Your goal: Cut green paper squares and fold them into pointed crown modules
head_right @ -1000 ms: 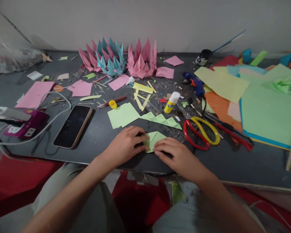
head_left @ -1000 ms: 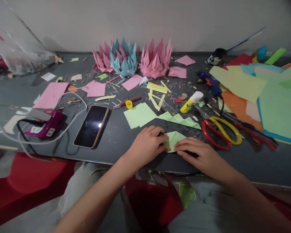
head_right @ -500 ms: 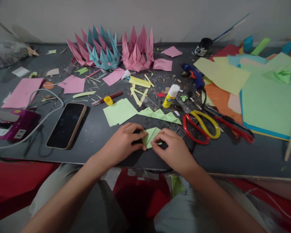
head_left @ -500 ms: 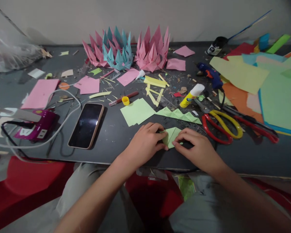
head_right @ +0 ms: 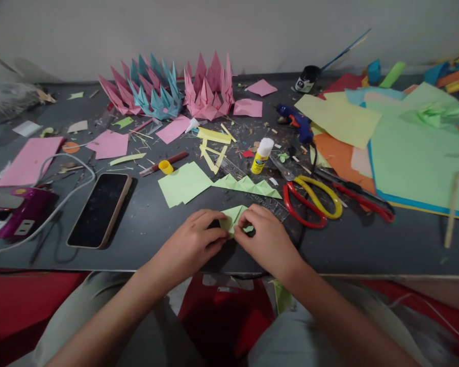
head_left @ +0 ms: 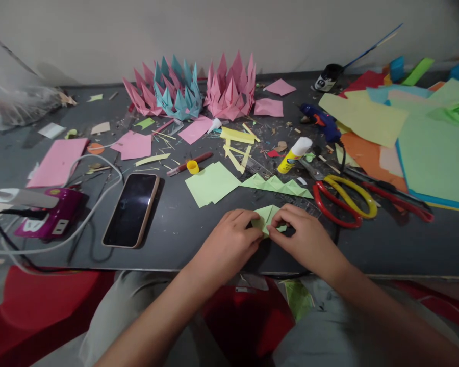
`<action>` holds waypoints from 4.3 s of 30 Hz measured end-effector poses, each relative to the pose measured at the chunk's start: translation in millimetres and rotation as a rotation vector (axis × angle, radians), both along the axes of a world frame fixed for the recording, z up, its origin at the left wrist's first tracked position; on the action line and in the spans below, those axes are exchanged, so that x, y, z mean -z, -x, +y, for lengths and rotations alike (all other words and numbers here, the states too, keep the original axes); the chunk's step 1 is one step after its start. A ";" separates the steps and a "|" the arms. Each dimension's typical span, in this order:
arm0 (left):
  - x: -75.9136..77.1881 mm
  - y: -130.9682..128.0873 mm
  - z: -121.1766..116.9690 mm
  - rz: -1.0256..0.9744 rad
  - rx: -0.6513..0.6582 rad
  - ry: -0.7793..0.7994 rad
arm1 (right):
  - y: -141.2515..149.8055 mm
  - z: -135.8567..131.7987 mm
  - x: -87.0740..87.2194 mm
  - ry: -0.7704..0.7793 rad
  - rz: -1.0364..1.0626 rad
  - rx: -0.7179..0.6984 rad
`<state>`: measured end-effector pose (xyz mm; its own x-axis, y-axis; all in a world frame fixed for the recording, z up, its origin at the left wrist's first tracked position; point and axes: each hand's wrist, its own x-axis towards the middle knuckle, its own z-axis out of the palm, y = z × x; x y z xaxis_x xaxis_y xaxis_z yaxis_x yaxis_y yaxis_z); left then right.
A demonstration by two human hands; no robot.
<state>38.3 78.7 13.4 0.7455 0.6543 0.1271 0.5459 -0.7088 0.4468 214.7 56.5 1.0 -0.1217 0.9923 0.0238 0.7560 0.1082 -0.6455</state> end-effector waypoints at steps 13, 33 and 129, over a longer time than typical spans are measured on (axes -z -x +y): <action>-4.7 9.6 -10.8 0.019 0.071 0.032 | 3.7 5.0 1.5 -0.004 0.024 0.000; 2.1 -5.3 -25.4 0.195 -0.028 -0.215 | -3.1 0.7 8.0 -0.058 -0.006 -0.085; 9.0 -2.6 -6.7 0.105 -0.211 -0.175 | -27.7 -9.5 4.8 -0.251 -0.073 -0.287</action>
<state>41.0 72.0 4.4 0.6105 0.7709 0.1814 0.7260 -0.6363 0.2608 242.5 47.0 -3.8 -0.4042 0.8820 0.2423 0.7152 0.4699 -0.5174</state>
